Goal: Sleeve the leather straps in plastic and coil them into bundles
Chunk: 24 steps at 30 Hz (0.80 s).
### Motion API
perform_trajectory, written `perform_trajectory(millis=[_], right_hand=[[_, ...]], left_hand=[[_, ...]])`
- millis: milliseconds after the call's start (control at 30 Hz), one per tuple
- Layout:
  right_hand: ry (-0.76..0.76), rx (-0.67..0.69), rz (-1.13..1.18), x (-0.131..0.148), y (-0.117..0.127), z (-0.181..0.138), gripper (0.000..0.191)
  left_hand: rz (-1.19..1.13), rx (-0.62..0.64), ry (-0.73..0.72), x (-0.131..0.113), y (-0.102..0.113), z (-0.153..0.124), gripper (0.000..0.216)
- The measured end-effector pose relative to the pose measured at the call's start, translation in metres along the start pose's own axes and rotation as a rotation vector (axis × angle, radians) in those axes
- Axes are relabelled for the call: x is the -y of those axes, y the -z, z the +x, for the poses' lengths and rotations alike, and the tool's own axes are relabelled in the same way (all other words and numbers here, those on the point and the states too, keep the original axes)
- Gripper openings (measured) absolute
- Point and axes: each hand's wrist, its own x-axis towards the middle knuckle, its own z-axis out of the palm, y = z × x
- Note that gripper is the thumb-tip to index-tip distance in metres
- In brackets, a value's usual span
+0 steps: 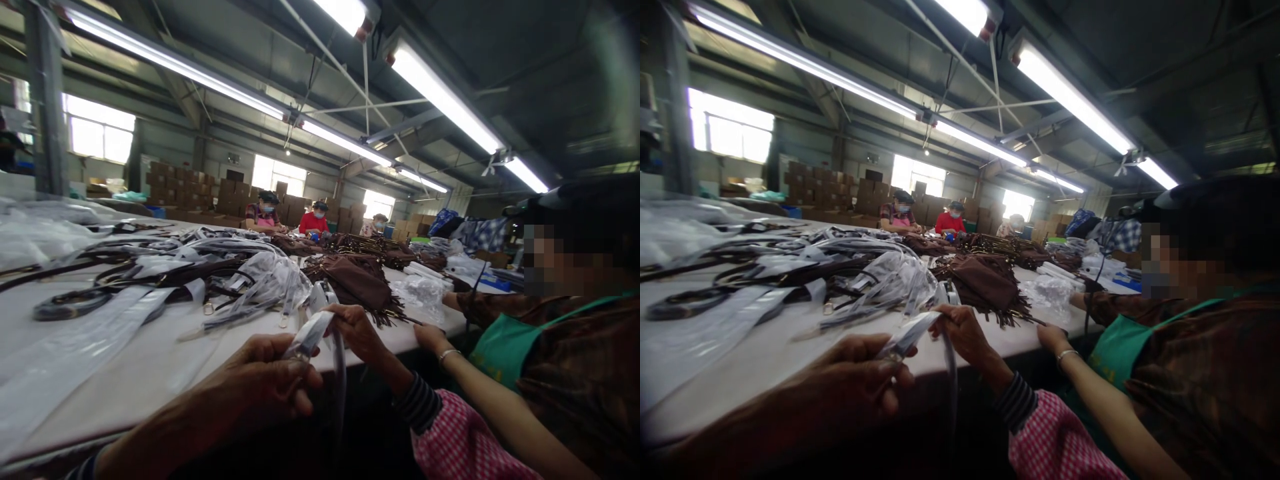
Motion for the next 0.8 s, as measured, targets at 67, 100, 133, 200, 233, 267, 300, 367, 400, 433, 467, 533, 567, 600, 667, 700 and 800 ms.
perform_trajectory(millis=[67,100,133,200,233,267,300,367,400,433,467,533,567,600,667,700,800], right_hand=[[0.018,-0.014,-0.014,0.002,-0.001,0.000,0.028],[0.023,-0.024,-0.019,0.002,-0.002,-0.001,0.028],[0.029,-0.031,-0.027,0.001,-0.002,-0.001,0.028],[0.043,-0.035,-0.056,-0.001,-0.003,-0.003,0.026],[0.051,-0.031,-0.079,-0.003,-0.002,-0.005,0.026],[0.057,-0.029,-0.103,-0.004,-0.001,-0.006,0.026],[0.063,-0.029,-0.126,-0.005,0.000,-0.008,0.025],[0.072,-0.035,-0.169,-0.008,0.004,-0.012,0.025],[0.081,-0.035,-0.192,-0.010,0.005,-0.014,0.025],[0.092,-0.032,-0.217,-0.013,0.007,-0.016,0.025],[0.105,-0.026,-0.237,-0.016,0.009,-0.018,0.024],[0.114,-0.020,-0.242,-0.023,0.011,-0.022,0.025],[0.109,-0.026,-0.222,-0.026,0.011,-0.023,0.025],[0.099,-0.041,-0.191,-0.029,0.012,-0.024,0.026],[0.085,-0.074,-0.140,-0.031,0.015,-0.024,0.027],[0.086,-0.088,-0.131,-0.030,0.017,-0.023,0.027],[0.108,-0.112,-0.152,-0.022,0.022,-0.016,0.027]], left_hand=[[-0.012,0.005,0.006,0.001,0.002,0.002,0.030],[-0.017,0.001,0.012,0.002,0.003,0.004,0.030],[-0.020,-0.006,0.022,0.003,0.003,0.007,0.031],[-0.029,-0.031,0.042,0.007,0.003,0.014,0.036],[-0.031,-0.039,0.056,0.009,0.003,0.017,0.036],[-0.037,-0.044,0.062,0.011,0.003,0.020,0.034],[-0.048,-0.040,0.067,0.013,0.002,0.023,0.031],[-0.064,-0.023,0.070,0.016,0.000,0.026,0.026],[-0.063,-0.022,0.067,0.016,-0.001,0.027,0.025],[-0.055,-0.030,0.063,0.016,-0.002,0.026,0.025],[-0.040,-0.040,0.059,0.016,-0.003,0.025,0.027],[-0.009,-0.051,0.038,0.015,-0.005,0.022,0.029],[0.005,-0.039,0.032,0.014,-0.006,0.020,0.030],[0.019,-0.017,0.039,0.015,-0.007,0.017,0.030],[0.048,0.023,0.085,0.017,-0.009,0.012,0.029],[0.066,0.030,0.115,0.018,-0.011,0.010,0.029],[0.109,0.027,0.169,0.019,-0.014,0.005,0.031]])
